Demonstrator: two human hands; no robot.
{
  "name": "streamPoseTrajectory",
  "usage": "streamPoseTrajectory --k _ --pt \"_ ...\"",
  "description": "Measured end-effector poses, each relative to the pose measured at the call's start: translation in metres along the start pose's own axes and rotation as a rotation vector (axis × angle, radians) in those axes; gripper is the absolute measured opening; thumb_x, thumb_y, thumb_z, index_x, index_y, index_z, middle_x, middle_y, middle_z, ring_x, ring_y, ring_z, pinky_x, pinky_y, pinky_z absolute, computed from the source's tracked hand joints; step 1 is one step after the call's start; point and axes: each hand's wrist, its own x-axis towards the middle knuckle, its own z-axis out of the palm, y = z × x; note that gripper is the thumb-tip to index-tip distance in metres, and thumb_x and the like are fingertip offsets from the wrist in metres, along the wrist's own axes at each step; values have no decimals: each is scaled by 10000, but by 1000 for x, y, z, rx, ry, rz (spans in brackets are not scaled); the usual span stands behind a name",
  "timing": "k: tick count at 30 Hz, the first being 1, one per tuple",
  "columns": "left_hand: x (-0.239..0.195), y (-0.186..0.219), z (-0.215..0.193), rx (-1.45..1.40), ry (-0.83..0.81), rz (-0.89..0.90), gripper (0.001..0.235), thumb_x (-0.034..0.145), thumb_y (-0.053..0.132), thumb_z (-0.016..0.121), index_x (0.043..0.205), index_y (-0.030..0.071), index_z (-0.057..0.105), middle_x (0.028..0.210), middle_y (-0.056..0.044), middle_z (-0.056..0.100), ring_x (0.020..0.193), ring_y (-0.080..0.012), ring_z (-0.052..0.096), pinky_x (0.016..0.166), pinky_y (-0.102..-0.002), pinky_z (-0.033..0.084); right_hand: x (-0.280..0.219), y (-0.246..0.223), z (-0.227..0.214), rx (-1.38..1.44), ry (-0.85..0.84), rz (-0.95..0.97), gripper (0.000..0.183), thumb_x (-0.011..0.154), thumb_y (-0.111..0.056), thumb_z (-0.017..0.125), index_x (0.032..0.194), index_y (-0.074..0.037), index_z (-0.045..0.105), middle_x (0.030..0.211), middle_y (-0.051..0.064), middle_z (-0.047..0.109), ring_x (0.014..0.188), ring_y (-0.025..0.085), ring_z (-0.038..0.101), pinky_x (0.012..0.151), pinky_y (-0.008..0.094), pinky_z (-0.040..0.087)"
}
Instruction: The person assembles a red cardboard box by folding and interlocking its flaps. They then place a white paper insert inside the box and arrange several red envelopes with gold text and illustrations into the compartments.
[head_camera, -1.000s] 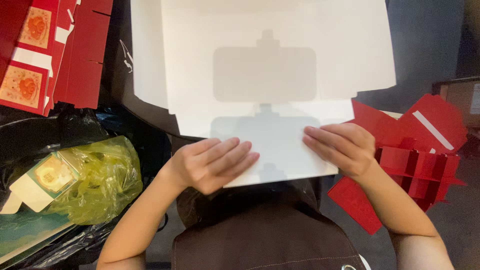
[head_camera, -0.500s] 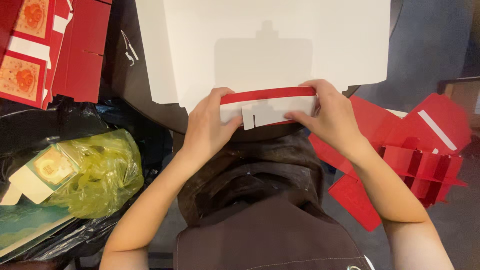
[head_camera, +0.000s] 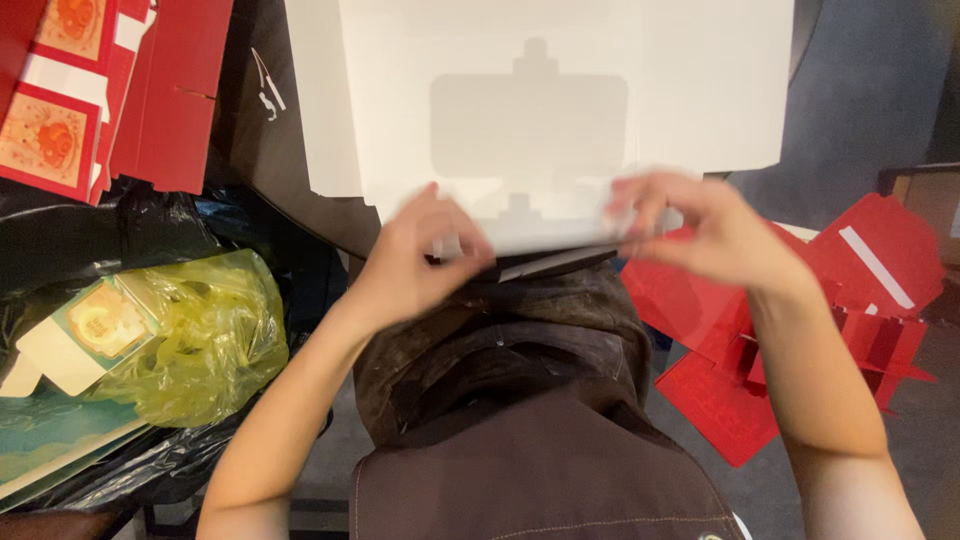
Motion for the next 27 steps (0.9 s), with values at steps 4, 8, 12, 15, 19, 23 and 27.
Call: streamPoseTrajectory --k 4,8,12,15,19,23,27 --pt "-34 3 15 206 -44 272 214 741 -14 736 935 59 683 1058 -67 710 1082 -269 692 982 -424 560 -36 5 29 -429 26 -198 366 665 34 730 1020 -56 727 1100 73 730 1147 270 680 1119 462 501" --pt "-51 9 31 411 57 401 133 876 54 725 1004 45 691 1131 -81 702 1045 -229 700 917 -362 603 -50 12 58 -881 192 -424 391 765 22 760 1152 -30 746 1130 89 741 1092 281 686 1045 467 573" --pt "-51 20 31 438 82 297 329 858 -4 694 1178 51 745 1114 -46 713 972 -190 693 876 -317 601 -52 5 60 -794 188 -299 416 728 -33 756 1143 -43 761 1134 90 741 1054 281 690 900 408 577" --pt "-44 25 24 390 41 218 416 790 -23 696 1195 57 752 1150 -54 731 932 -209 695 831 -311 595 -47 -3 55 -692 155 -197 402 726 -32 749 1127 -62 762 1119 78 734 1039 277 695 870 397 578" --pt "-22 20 11 75 -106 21 272 845 58 744 1113 71 791 1047 -37 723 911 -224 684 832 -338 576 -29 -6 37 -444 51 51 260 797 -60 752 1053 -85 788 1048 53 748 978 247 718 807 340 579" --pt "-2 16 -3 -5 -144 -4 131 852 129 782 839 4 745 928 -122 620 893 -299 575 785 -403 501 -9 -6 25 -286 -33 229 152 849 -158 779 948 -47 807 917 48 707 784 203 691 694 326 542" --pt "15 17 -9 -5 -307 -202 239 894 191 797 815 -17 710 858 -110 570 879 -278 537 793 -402 482 6 -9 23 -291 -75 282 235 878 -219 803 888 8 741 884 80 672 753 202 638 637 330 511"
